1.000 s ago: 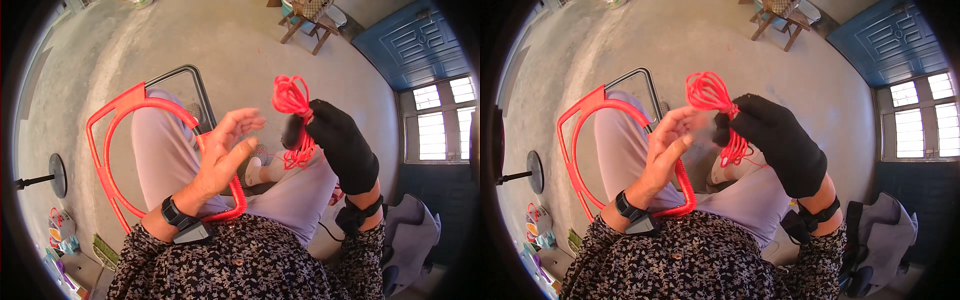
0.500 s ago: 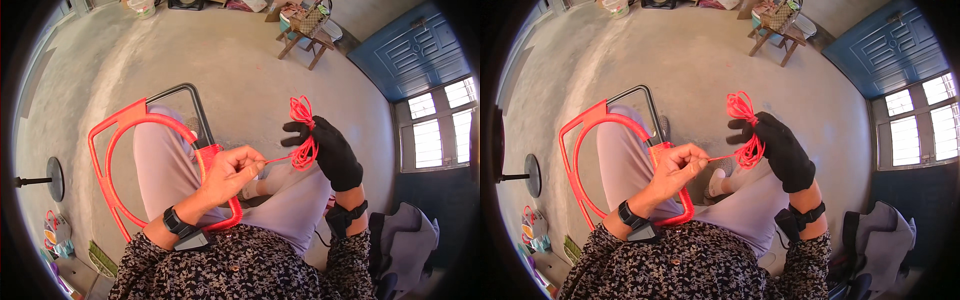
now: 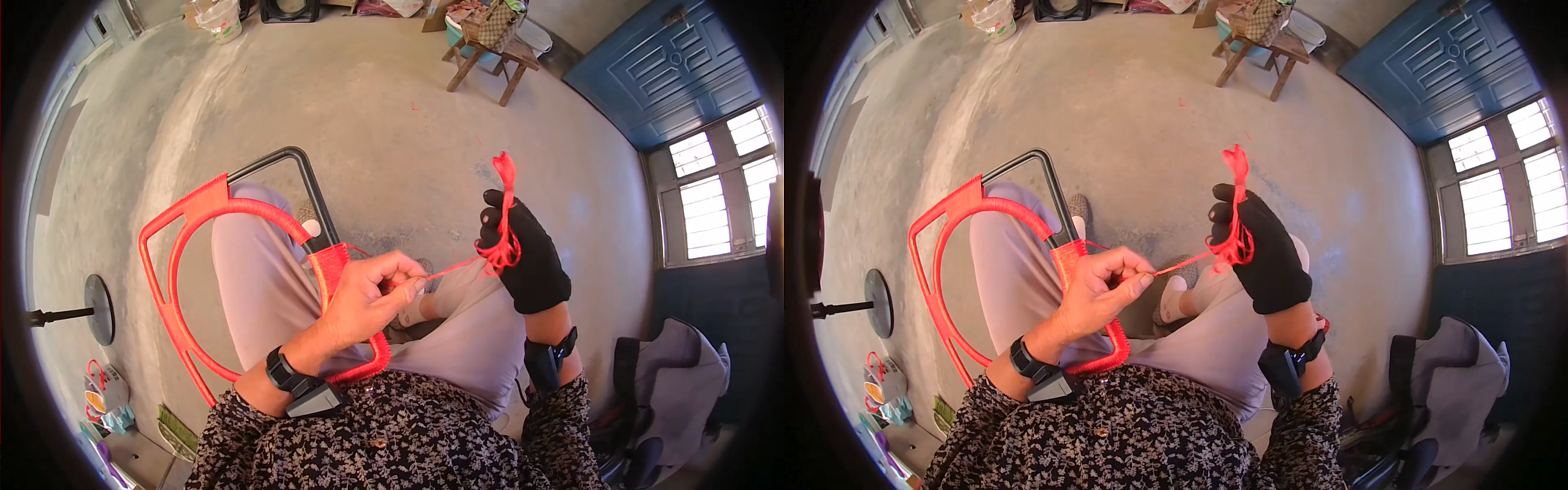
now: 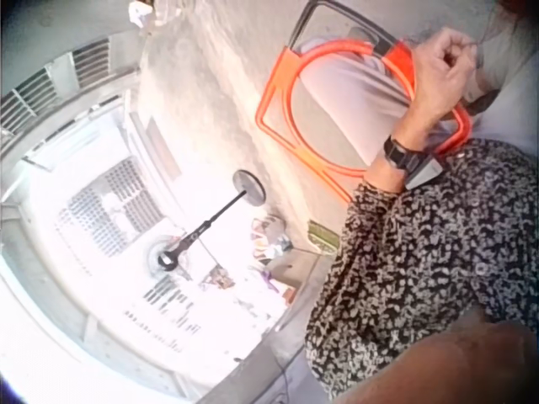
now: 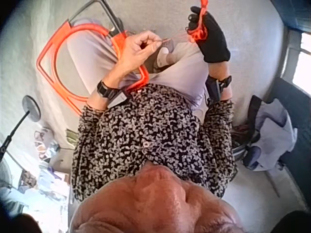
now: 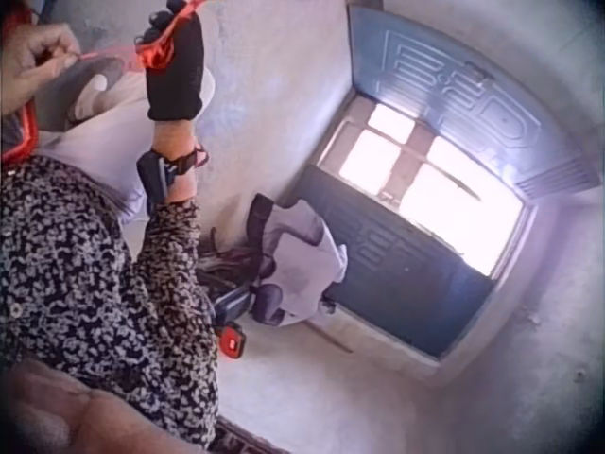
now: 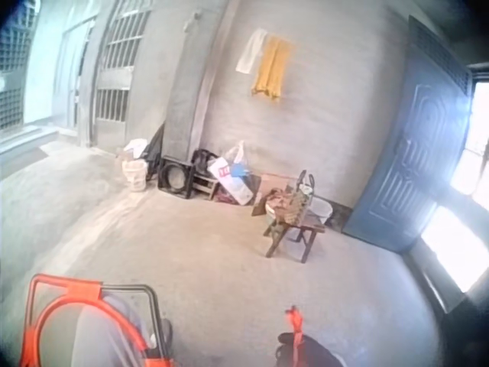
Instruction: Wrapping a red plastic frame with red string to create a woven furniture part.
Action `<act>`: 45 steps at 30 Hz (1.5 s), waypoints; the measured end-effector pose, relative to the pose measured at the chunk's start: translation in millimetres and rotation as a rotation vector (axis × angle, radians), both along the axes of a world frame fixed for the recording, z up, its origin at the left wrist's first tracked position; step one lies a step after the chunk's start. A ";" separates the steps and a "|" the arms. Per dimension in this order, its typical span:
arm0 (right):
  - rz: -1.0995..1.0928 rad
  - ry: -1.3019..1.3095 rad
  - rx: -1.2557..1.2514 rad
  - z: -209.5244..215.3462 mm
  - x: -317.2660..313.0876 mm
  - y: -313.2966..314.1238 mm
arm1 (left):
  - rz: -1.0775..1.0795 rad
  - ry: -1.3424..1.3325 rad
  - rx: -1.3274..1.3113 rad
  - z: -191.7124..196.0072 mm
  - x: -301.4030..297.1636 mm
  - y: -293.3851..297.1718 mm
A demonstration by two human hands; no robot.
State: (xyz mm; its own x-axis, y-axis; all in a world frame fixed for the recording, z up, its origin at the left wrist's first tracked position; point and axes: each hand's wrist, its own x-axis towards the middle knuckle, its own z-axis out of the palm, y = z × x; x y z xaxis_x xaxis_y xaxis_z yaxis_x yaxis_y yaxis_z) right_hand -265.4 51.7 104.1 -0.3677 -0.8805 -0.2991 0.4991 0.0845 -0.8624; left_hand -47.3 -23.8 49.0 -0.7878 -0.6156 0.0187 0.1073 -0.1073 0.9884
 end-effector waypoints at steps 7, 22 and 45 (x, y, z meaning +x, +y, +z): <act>0.368 0.817 0.249 -6.8 14.4 3.7 | 0.040 -0.053 -0.061 -2.4 -0.8 -2.4; 0.346 1.604 -0.123 -19.1 20.0 -1.1 | -0.053 -0.082 -0.284 0.5 -0.6 -3.5; 0.245 1.196 0.052 -10.9 18.3 2.0 | -0.047 -0.036 -0.237 3.3 0.4 -0.5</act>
State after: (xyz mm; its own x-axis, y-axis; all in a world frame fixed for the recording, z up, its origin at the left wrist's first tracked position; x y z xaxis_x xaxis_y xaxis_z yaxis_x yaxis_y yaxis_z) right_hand -247.1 53.7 93.2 -0.2612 -0.9622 0.0776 -0.6407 0.1127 -0.7595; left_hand -46.9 -24.4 52.3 -0.8181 -0.5603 0.1296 0.0719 0.1241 0.9897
